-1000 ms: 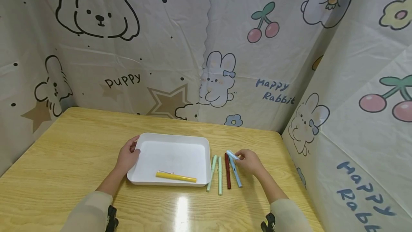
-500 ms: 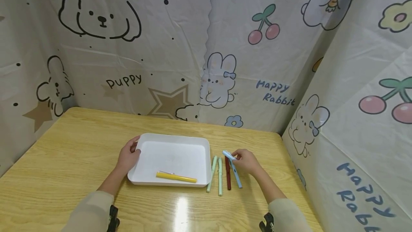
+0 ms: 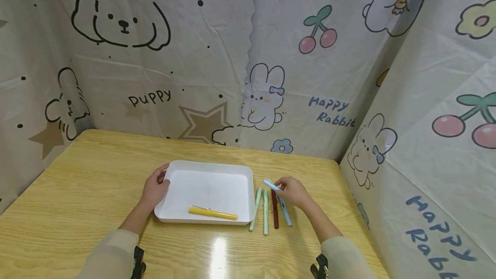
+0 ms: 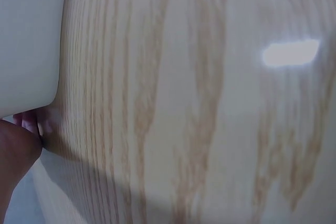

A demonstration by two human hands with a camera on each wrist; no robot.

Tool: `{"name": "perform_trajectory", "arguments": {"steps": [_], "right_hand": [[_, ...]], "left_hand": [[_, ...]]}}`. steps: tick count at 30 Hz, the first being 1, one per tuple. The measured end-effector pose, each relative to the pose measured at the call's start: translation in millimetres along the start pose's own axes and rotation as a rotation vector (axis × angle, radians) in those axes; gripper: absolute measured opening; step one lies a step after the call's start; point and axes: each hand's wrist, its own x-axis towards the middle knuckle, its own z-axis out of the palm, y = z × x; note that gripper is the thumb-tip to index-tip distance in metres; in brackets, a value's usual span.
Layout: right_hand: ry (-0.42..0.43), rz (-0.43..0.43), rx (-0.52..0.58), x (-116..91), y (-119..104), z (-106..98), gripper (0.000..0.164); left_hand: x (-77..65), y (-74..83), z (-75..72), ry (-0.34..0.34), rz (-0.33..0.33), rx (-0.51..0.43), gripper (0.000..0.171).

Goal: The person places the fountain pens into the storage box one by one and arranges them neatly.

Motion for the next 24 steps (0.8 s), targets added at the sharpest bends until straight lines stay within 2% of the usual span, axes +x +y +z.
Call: {"name": "perform_trajectory", "arguments": {"steps": [9,19,24], "right_hand": [[-0.014,-0.049,0.016,2.9,-7.2,2.2,0.02],[-0.018,-0.086,-0.025,3.7,-15.6,1.0,0.02],[-0.042,-0.084,-0.012,2.6,-23.7,-0.4,0.019]], "left_hand": [[1.1,-1.6,0.5,0.006,-0.004,-0.018,0.055],[1.4,-2.1,0.8,0.001,-0.028,-0.031,0.055],[0.2,-0.2,0.2,0.002,-0.022,-0.035,0.056]]}}
